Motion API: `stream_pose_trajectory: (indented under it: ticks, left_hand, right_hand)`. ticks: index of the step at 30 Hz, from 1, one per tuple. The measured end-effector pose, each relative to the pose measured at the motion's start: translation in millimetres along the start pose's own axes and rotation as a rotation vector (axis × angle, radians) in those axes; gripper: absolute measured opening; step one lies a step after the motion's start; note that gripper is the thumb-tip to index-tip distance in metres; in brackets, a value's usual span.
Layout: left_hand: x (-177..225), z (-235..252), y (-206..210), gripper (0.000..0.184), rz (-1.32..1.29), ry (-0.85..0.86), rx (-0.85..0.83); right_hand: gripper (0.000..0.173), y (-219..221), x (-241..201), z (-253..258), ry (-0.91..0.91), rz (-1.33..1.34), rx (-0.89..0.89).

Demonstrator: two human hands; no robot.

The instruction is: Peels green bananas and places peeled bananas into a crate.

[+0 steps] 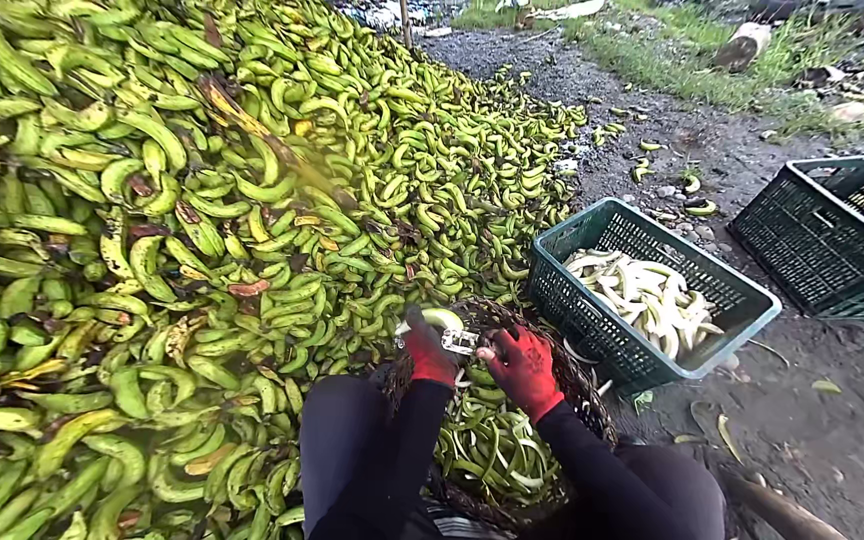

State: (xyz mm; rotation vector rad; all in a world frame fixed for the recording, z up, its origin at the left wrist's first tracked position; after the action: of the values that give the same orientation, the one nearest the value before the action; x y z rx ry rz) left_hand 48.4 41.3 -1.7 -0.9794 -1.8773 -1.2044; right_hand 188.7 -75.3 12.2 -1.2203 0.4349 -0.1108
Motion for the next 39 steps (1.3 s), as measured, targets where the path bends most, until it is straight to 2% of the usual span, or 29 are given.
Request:
stream_pose_trajectory:
  ticks: [2, 5, 7, 10, 12, 14, 15, 18, 19, 22, 24, 26, 28, 29, 30, 31, 35, 37, 39]
  left_hand:
    - [0.6, -4.2, 2.0, 0.061, 0.035, 0.014, -0.013]
    - [-8.8, -17.6, 9.9, 0.05, 0.041, -0.006, -0.142]
    - [-11.1, -18.9, 14.7, 0.048, -0.007, -0.036, -0.233]
    - [-4.0, -4.0, 19.4, 0.047, -0.1, -0.089, -0.288]
    - [0.1, -8.4, 25.9, 0.043, -0.027, -0.118, -0.5]
    - [-5.3, -21.0, 24.1, 0.047, 0.209, -0.133, -0.732]
    - [-7.3, -24.5, 20.7, 0.048, 0.338, -0.111, -0.76]
    - [-3.2, -27.5, 16.1, 0.056, 0.659, -0.03, -0.694]
    - [-2.8, -28.4, 13.4, 0.055, 0.639, -0.047, -0.615]
    - [-8.1, -12.0, 0.9, 0.058, 0.316, -0.102, -0.265]
    - [1.6, -6.2, -1.8, 0.063, 0.242, -0.096, -0.148]
    - [3.7, -7.7, 0.5, 0.064, 0.274, -0.061, -0.199]
    - [0.8, -15.2, 5.0, 0.062, 0.383, -0.037, -0.419]
    - [4.4, -26.4, 9.4, 0.059, 0.462, -0.061, -0.537]
    - [14.8, -43.4, 16.2, 0.056, 0.571, -0.119, -0.582]
    - [28.8, -63.6, 24.3, 0.055, 0.68, -0.192, -0.573]
    - [24.2, -55.4, 16.9, 0.06, 0.859, 0.021, -0.55]
    - [35.9, -75.7, 24.7, 0.054, 1.006, -0.13, -0.642]
    - [17.7, -75.6, 20.2, 0.051, 1.081, -0.202, -0.873]
  right_hand:
    - [0.059, -2.2, 1.1, 2.6, 0.044, -0.021, -0.002]
    - [0.057, 0.7, 23.1, 17.5, 0.131, -0.009, -0.137]
    - [0.057, 1.8, 28.2, 18.1, 0.089, 0.049, -0.163]
    - [0.058, -6.7, 14.1, 8.8, -0.047, 0.057, -0.031]
    - [0.058, -9.5, 16.3, 13.7, -0.038, 0.058, -0.007]
    - [0.057, -8.3, 29.9, 22.7, 0.02, 0.08, -0.077]
    - [0.057, -6.1, 35.4, 24.7, 0.038, 0.078, -0.127]
    - [0.057, -1.1, 33.7, 21.9, 0.066, 0.027, -0.174]
    - [0.057, 0.3, 29.6, 19.6, 0.065, 0.034, -0.162]
    - [0.059, 4.4, 17.2, 9.0, -0.011, 0.044, -0.087]
    - [0.06, 3.2, 8.4, 3.6, -0.079, 0.01, -0.042]
    - [0.058, 0.3, 8.9, 7.2, -0.066, 0.018, -0.045]
    - [0.057, -0.1, 18.3, 17.3, -0.005, 0.049, -0.135]
    - [0.057, 1.3, 24.4, 21.0, 0.015, 0.056, -0.173]
    - [0.057, 2.9, 29.1, 22.4, 0.027, 0.053, -0.193]
    - [0.057, 3.6, 30.7, 21.6, 0.038, 0.036, -0.203]
    - [0.057, 4.6, 25.2, 19.1, 0.04, -0.038, -0.207]
    - [0.057, 6.0, 24.6, 21.3, 0.056, 0.001, -0.279]
    - [0.056, 12.8, 36.2, 28.7, 0.136, 0.076, -0.378]
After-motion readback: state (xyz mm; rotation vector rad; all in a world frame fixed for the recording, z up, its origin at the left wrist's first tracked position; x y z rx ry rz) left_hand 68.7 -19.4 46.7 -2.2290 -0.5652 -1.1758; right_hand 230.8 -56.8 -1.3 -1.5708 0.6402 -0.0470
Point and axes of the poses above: each hand's wrist, its own z-axis towards the middle knuckle, its own y-axis out of the palm, x = y × z, the point moved 6 cm from there along z, towards the middle knuckle, and after that the axes turned 13 degrees about -z, right-handed, at the moved point
